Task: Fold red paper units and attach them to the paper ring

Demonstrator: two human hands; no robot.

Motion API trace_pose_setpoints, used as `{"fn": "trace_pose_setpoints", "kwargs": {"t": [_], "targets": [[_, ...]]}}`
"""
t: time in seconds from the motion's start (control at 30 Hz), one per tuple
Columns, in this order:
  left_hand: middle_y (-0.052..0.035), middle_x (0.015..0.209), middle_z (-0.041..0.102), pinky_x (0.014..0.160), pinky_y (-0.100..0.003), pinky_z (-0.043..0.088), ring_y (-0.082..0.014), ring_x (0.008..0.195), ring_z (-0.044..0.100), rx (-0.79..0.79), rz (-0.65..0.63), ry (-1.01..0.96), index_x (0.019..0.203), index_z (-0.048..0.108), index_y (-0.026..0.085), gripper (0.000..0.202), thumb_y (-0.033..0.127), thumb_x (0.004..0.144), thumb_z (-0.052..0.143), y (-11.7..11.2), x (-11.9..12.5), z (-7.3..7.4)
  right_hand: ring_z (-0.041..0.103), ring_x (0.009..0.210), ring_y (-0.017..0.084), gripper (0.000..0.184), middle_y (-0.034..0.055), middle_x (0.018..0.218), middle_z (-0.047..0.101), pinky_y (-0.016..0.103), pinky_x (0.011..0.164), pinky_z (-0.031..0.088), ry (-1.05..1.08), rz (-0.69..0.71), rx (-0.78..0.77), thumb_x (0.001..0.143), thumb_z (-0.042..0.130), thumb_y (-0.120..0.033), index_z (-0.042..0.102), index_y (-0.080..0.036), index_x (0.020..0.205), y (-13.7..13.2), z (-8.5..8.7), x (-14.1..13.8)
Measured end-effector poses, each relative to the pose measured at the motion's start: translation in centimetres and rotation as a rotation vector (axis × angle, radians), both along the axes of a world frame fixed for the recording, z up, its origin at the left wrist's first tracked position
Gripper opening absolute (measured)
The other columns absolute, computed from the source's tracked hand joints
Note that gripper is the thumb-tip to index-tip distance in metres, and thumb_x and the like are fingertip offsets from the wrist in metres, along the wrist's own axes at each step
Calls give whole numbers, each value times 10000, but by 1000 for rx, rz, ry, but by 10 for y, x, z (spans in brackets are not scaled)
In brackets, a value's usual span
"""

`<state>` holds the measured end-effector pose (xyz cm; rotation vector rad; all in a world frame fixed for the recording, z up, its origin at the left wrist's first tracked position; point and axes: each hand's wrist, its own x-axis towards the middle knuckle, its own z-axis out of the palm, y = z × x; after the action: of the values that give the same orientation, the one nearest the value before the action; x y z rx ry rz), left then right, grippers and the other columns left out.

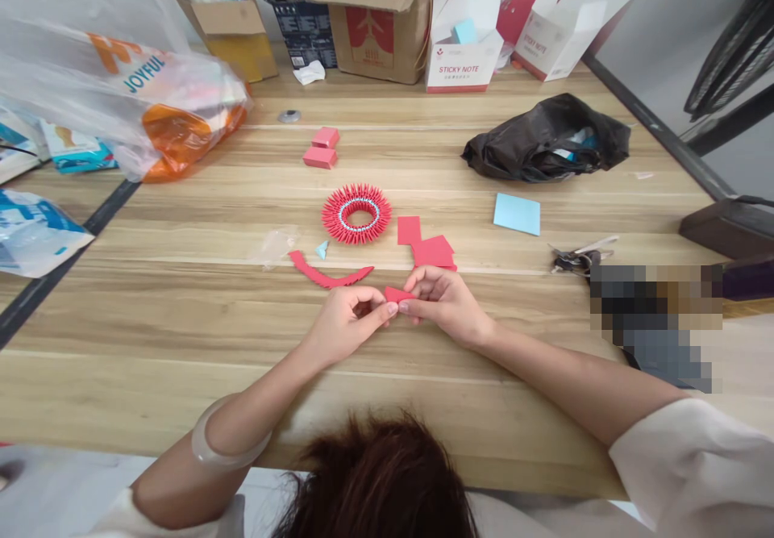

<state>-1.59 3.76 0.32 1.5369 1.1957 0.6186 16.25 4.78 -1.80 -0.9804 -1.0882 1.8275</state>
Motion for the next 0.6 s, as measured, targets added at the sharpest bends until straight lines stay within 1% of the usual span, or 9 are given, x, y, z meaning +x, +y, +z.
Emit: {"fn": "trace_pose_setpoints", "kwargs": {"t": [0.1,0.2,0.27,0.33,0.43,0.5,0.6], "targets": [[0,569,561,495,-202,363,-86,521,462,35,-13,-21,623,591,122,263,339,770,615,0,0,1,554,431,57,307,-48,528,614,166,447,455,-2,1,-4,607,797,-250,546,-152,753,0,0,0],[-5,611,583,517,-207,387,-90,551,485,126,-17,6,649,591,125,219,296,785,602,0,-1,2,573,460,68,279,-32,556,633,180,471,468,9,-15,19,624,788,-250,565,-151,759,-1,-2,0],[-10,640,603,557,-218,421,-97,578,512,239,-6,55,660,586,133,200,270,806,577,0,-2,1,606,534,82,267,-10,630,663,200,527,496,29,-38,41,637,781,-256,584,-156,787,-2,-3,-1],[-13,665,616,624,-238,463,-108,620,550,410,17,102,647,569,146,189,242,809,567,-1,-4,-1,622,604,94,294,-2,689,674,216,574,509,56,-43,57,639,782,-266,590,-166,838,-3,-3,-2],[-32,755,657,722,-256,501,-132,728,614,663,16,179,657,578,161,152,197,804,561,-2,-6,-4,611,587,95,346,-12,674,662,226,576,507,65,15,72,653,774,-299,577,-172,908,-3,1,-2],[-50,832,682,761,-258,510,-145,794,638,754,-30,243,690,609,168,139,188,815,550,-2,-8,-5,604,566,93,333,-14,658,653,231,578,508,48,53,83,681,752,-327,576,-168,914,-3,3,-1],[-56,856,693,779,-269,506,-149,798,644,839,-97,327,705,634,174,155,190,831,544,-2,-10,-6,618,603,101,278,-3,685,652,239,603,513,35,56,105,708,729,-335,586,-166,876,-4,4,-2]]}}
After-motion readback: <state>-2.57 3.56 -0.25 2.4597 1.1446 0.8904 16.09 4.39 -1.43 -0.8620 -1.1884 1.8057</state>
